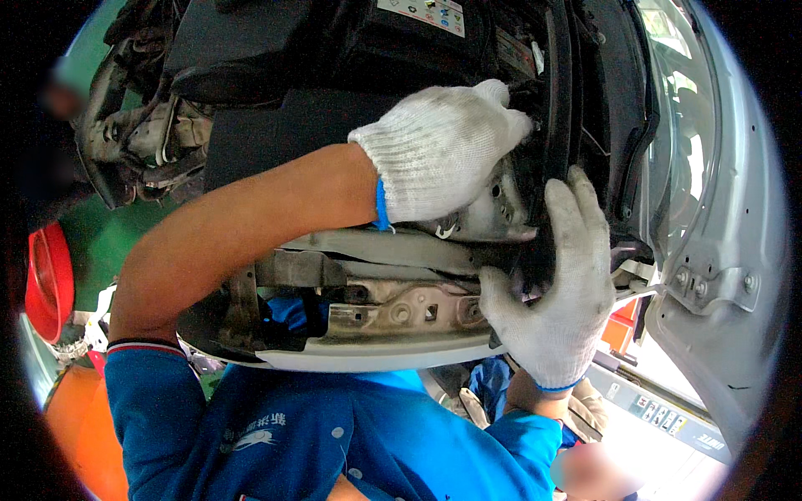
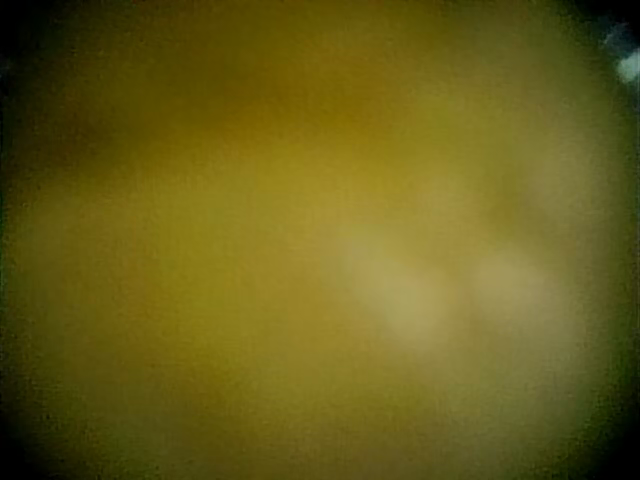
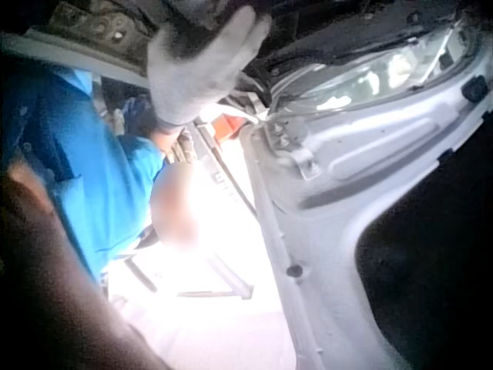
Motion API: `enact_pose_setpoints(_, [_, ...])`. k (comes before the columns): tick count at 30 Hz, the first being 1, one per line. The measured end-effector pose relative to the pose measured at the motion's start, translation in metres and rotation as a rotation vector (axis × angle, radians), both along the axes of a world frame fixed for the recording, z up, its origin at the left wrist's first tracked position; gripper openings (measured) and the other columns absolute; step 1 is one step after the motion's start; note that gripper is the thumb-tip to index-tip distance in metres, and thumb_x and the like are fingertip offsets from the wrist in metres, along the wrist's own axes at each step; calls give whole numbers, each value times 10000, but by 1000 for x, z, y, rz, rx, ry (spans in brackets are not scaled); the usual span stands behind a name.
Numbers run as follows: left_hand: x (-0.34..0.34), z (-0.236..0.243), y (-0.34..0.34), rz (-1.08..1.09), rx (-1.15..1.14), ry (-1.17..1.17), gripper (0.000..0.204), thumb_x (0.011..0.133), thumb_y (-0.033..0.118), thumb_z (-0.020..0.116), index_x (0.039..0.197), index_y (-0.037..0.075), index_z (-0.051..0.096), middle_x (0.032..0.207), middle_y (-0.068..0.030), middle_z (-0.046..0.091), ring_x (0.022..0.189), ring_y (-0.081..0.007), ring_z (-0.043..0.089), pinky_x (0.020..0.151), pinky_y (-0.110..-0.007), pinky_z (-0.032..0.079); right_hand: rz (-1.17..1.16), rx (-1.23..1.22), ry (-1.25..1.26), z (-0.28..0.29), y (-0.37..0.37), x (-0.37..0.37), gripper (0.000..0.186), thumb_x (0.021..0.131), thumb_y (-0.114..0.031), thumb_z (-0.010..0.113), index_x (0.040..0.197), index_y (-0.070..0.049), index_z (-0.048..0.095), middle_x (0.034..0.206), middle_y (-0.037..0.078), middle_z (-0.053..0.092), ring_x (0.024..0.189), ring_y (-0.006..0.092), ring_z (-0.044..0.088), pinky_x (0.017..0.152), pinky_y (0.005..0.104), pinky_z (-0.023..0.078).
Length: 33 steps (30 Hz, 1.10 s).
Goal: The person works under the hood of a white car, using a wrench to loosen and tighten bolts on the engine bay and front bumper area. They remove a plastic cover and adjust components near the battery and suspension. The task involves repeated tool use and repositioning of parts.
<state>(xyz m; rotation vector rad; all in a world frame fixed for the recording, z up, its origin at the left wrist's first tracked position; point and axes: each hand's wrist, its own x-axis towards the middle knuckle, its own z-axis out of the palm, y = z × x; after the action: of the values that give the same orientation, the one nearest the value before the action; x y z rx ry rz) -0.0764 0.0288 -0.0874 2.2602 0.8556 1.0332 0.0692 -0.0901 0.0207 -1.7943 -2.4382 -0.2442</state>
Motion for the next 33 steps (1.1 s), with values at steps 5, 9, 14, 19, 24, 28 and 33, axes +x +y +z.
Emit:
enact_pose_setpoints(5, [-9,11,10,-56,73,106,202,901,152,627,1034,11,683,1069,-248,647,991,-400,699,850,-474,580,-35,-5,38,6,-3,-1,904,570,-83,781,1443,-33,550,1515,265,505,1400,401,515,1140,469,439])
enact_pose_setpoints(9, [-8,9,12,-58,106,132,201,893,150,633,1033,17,689,1065,-225,654,998,-386,707,837,-465,591,7,34,24,8,-1,-2,823,581,-56,746,1390,-38,595,1471,266,542,1312,425,585,1079,458,497])
enact_pose_setpoints(14, [1,11,-11,36,126,113,184,865,121,664,1004,4,690,1040,-198,660,880,-333,737,725,-422,616,28,37,37,7,2,-1,803,587,-54,729,1379,-30,600,1459,270,549,1300,429,595,1065,454,509])
enact_pose_setpoints(19, [12,4,-22,106,221,-7,198,857,137,671,1001,3,685,994,-171,642,797,-297,739,627,-384,612,22,43,40,10,-1,-1,803,584,-52,726,1376,-19,597,1457,271,550,1295,426,599,1064,451,512])
enact_pose_setpoints(24, [-10,1,14,-52,122,99,276,886,147,663,1153,92,707,1047,-167,645,955,-352,705,819,-454,587,14,31,27,13,-2,-2,809,575,-49,729,1373,-16,599,1450,269,555,1284,424,605,1054,451,522])
enact_pose_setpoints(28, [-14,-4,38,-91,154,109,342,908,138,650,1245,137,707,1109,-135,664,1057,-346,676,933,-467,545,26,31,57,12,0,-1,816,567,-43,736,1371,-10,600,1445,277,555,1281,421,608,1045,446,528])
enact_pose_setpoints(33, [-12,-22,74,-106,429,15,333,928,124,617,1246,153,709,1154,-101,674,1071,-323,678,948,-461,535,40,38,38,15,0,0,816,568,-39,747,1370,-9,600,1448,283,552,1273,421,613,1043,443,530])
